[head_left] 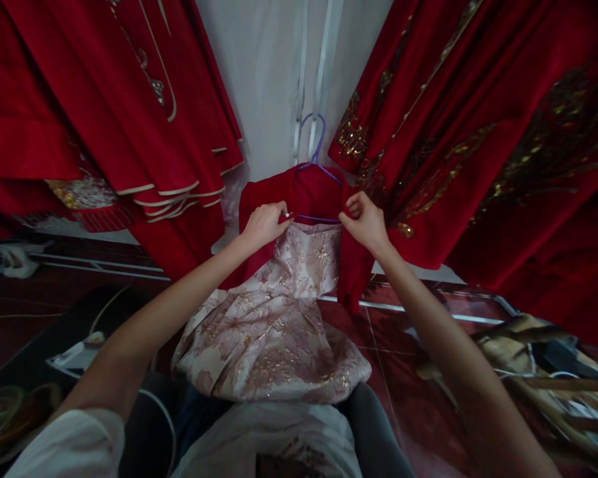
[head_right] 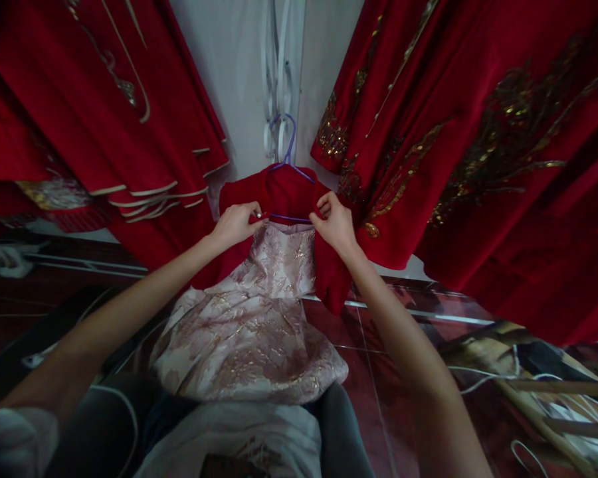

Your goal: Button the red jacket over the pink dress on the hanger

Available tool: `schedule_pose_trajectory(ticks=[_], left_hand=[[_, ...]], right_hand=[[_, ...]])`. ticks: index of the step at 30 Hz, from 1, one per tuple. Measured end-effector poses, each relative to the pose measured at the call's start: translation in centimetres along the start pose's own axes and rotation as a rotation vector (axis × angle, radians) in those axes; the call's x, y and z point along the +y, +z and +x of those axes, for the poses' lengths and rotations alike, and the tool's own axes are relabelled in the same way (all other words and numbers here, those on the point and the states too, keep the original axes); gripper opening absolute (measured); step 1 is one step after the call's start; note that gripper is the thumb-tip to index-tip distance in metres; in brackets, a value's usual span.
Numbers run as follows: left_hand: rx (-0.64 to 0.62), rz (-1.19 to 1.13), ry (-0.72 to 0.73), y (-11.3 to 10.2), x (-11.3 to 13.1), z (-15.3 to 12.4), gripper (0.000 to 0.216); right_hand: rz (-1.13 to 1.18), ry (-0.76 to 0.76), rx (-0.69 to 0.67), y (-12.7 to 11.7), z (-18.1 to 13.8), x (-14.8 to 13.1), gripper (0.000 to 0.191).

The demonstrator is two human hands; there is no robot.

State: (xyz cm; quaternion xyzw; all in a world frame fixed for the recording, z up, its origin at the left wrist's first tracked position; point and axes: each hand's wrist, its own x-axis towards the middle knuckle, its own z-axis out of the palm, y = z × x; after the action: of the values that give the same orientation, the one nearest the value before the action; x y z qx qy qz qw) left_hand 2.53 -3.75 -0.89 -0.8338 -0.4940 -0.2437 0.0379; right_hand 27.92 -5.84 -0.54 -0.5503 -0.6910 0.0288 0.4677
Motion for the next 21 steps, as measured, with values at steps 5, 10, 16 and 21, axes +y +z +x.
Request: schedule_pose_trajectory(ticks=[5, 10, 16, 21], left_hand=[[-0.043, -0.058, 0.105, 1.6, 2.2, -0.3, 0.015], [-0.009, -0.210, 0.031, 3.3, 3.1, -0.6, 0.014], [0.211, -0.719, -0.121, 5.3, 1.6, -1.2, 0.015], [0.198, -0.775, -0.051, 5.1, 1.1, -1.2, 0.017]], right_hand=[[0.291, -0.008, -0.182, 5.3, -1.7, -1.0, 0.014], [0.500, 0.040, -0.150, 7.7, -2.3, -1.5, 0.019], [0.728, 0.199, -0.122, 7.3, -3.2, -1.5, 0.038], [0.823, 0.210, -0.152, 7.2, -3.7, -1.4, 0.039]])
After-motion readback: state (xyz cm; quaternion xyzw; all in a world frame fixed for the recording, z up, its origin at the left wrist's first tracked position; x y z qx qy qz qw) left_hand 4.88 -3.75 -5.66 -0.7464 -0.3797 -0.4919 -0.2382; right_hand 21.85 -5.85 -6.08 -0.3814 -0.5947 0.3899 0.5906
